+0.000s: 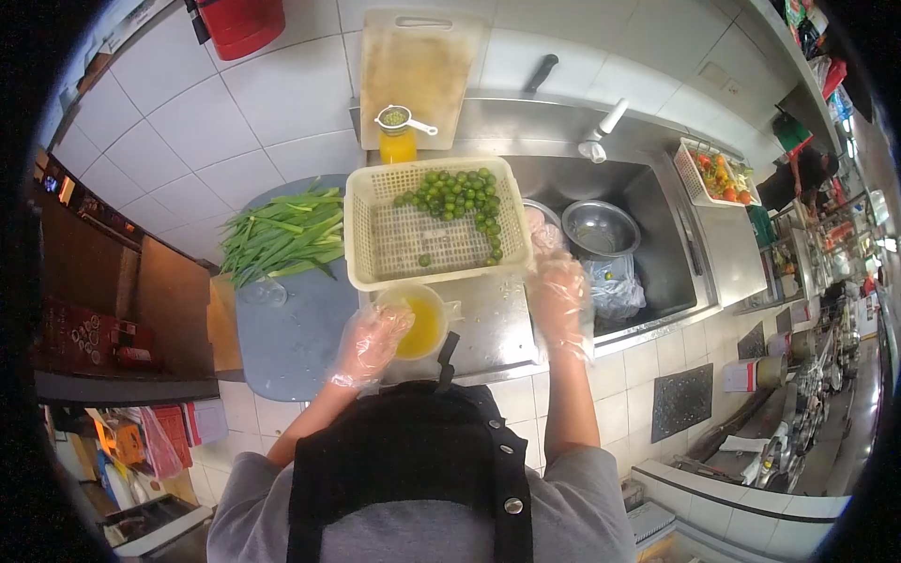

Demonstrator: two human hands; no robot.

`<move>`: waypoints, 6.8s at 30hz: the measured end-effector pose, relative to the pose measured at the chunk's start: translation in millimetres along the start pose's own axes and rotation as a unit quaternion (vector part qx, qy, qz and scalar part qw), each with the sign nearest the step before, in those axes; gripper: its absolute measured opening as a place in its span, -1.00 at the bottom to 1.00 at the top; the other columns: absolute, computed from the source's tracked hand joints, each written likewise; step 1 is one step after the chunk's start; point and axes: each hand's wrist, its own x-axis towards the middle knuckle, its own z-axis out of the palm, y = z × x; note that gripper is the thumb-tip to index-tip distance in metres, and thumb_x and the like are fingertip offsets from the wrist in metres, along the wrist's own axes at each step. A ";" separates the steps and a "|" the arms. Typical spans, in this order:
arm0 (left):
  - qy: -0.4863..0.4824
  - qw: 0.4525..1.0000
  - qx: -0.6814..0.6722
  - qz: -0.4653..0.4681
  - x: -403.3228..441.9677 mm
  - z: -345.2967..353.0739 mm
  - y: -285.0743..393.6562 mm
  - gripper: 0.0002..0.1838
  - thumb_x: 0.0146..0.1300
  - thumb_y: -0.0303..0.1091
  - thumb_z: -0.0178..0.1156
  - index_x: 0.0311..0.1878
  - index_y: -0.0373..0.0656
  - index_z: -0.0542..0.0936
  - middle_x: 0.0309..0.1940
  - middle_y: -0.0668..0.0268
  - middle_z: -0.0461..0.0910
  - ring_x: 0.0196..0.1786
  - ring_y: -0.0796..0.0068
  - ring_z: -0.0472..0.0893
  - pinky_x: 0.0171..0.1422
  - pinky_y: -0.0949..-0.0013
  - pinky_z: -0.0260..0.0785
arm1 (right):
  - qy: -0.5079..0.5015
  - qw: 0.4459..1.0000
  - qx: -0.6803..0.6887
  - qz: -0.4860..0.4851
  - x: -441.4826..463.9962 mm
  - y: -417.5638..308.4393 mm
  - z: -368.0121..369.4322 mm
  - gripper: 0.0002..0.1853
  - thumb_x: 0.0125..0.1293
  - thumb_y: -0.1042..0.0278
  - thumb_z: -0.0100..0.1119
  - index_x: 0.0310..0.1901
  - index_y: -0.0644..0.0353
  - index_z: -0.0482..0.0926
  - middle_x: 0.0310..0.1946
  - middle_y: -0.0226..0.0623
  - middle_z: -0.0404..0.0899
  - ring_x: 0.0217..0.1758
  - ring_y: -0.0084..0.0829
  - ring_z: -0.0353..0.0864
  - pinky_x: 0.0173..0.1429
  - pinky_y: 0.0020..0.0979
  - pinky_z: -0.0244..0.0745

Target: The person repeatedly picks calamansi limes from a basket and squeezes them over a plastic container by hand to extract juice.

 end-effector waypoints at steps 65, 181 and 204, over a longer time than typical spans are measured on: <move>-0.021 0.975 -0.160 -0.152 -10.0 23.7 -22.2 -0.73 0.25 -0.46 0.33 0.00 -0.26 0.57 -0.18 0.08 0.65 -0.12 0.17 0.67 0.02 0.19 0.52 | -0.177 0.854 0.486 -0.060 -42.9 -132.0 30.7 -0.81 0.34 0.36 0.24 -0.10 0.26 0.63 -0.23 0.02 0.67 -0.12 0.01 0.69 -0.07 -0.18 0.58; -0.007 0.997 -0.066 -0.047 29.1 8.2 -32.6 -0.81 0.25 -0.41 0.28 -0.11 -0.23 0.56 -0.33 0.04 0.58 -0.23 -0.04 0.58 -0.18 0.05 0.42 | -0.044 0.900 0.392 -0.185 -15.4 -135.6 39.2 -0.84 0.34 0.38 0.13 -0.17 0.28 0.62 -0.33 0.04 0.61 -0.17 0.06 0.60 -0.02 -0.07 0.50; 0.000 0.996 -0.051 -0.077 -1.5 21.0 -42.9 -0.79 0.18 -0.55 0.10 -0.10 -0.23 0.49 -0.25 -0.04 0.49 -0.20 -0.21 0.53 -0.15 -0.02 0.42 | -0.218 0.815 0.536 0.001 -25.1 -157.3 8.4 -0.76 0.40 0.32 0.22 -0.03 0.29 0.64 -0.23 0.02 0.66 -0.22 -0.09 0.66 -0.08 -0.26 0.53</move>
